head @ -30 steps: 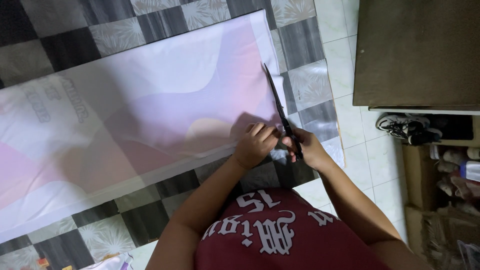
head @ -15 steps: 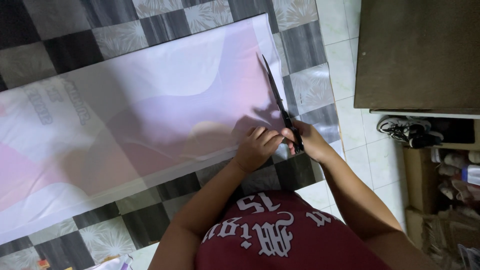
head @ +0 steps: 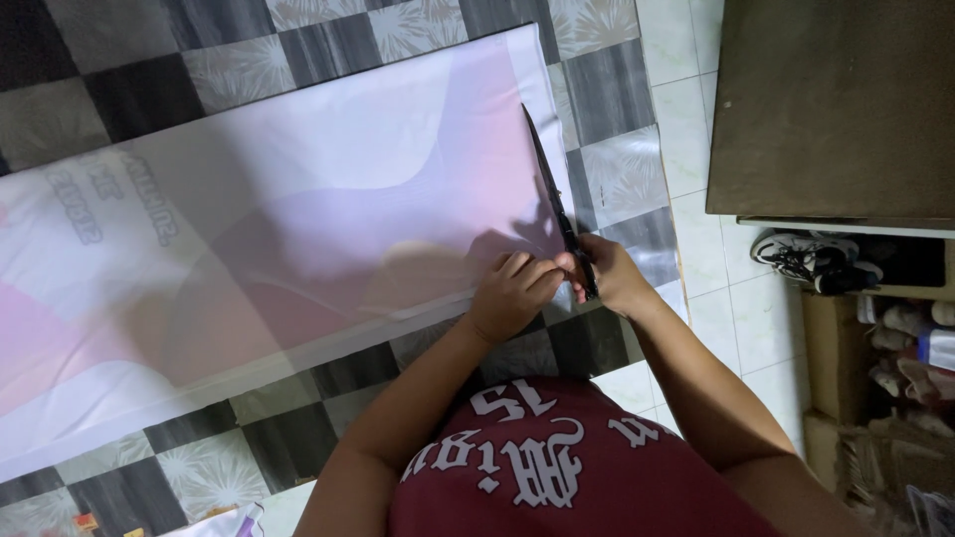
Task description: The person uses scissors to cut a large sheet of white patterned fabric on a checkered table. After cutting the fabric, the person picks up a white t-shirt with a colorful design and places it on top of the cut fabric sheet.
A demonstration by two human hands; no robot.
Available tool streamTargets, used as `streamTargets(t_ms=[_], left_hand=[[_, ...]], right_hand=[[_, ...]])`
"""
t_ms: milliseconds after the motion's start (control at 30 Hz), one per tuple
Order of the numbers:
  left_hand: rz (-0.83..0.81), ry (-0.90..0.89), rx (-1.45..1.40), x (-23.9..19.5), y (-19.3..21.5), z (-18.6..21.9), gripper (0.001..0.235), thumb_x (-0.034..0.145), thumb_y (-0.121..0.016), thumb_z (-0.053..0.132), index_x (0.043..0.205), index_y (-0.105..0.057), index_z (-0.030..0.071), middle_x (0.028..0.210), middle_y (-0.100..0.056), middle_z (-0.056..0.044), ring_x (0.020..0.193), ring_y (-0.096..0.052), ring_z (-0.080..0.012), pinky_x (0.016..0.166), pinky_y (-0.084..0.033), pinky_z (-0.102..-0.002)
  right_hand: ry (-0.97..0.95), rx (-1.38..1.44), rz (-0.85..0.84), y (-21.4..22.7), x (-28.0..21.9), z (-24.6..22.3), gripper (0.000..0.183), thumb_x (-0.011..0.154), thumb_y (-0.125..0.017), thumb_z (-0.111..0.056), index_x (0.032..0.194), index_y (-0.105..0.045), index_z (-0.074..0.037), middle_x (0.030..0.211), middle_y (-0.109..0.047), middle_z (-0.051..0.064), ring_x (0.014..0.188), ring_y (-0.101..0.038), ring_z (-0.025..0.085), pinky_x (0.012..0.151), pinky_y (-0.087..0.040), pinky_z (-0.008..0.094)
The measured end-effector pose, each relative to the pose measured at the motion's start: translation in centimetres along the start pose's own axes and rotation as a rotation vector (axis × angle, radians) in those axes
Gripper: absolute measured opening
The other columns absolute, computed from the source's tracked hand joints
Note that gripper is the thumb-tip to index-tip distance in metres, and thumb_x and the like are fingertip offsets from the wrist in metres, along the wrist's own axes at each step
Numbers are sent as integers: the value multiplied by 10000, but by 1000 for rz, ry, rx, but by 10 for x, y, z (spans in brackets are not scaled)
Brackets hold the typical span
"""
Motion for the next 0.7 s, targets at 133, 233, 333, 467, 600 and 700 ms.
streamTargets(t_ms=[133,233,333,467,600,700], left_hand=[[-77,19,-61,-8,-9,-1,110,903,-573,153,801,-532,151,814,-494,26,691,-495,-143,616,-450,-265],[-31,31,-115,-5,-4,-1,99,918,-554,157,821,-539,151,816,-489,23,670,-475,-143,605,-434,-264],[-13,25,-123,-2,-3,-1,79,911,-567,152,841,-532,162,833,-493,27,679,-466,-146,606,-432,-265],[13,24,-117,1,1,-1,74,879,-604,146,844,-543,169,860,-497,31,711,-470,-132,618,-439,-257],[10,17,-132,-1,0,-2,86,891,-592,144,854,-521,175,877,-470,31,729,-438,-135,617,-420,-255],[7,18,-138,-2,-1,-3,85,890,-601,144,852,-531,175,883,-478,32,741,-445,-134,625,-421,-255]], right_hand=[[-14,1,-19,-1,5,-9,399,838,-710,-354,805,-585,23,496,-543,160,399,-591,247,388,-472,309],[-29,18,-28,0,11,-23,387,862,-681,-355,803,-567,10,503,-553,160,384,-592,244,375,-467,307],[-12,30,-42,-3,19,-35,340,879,-658,-304,825,-562,17,508,-550,156,389,-597,244,379,-473,303],[-16,33,-40,-11,19,-58,379,881,-662,-328,797,-538,19,510,-551,160,388,-591,235,378,-470,291],[-13,17,-19,-10,26,-51,383,885,-665,-332,762,-533,7,485,-536,135,372,-583,218,371,-466,275],[-7,0,-26,-11,26,-51,384,884,-665,-340,762,-545,4,482,-539,136,370,-585,222,368,-465,280]])
Point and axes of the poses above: each hand's wrist, its own x-axis towards the middle knuckle, its own y-axis out of the back of the hand, z = x × y, the point moved 6 cm from there along x, towards the middle knuckle
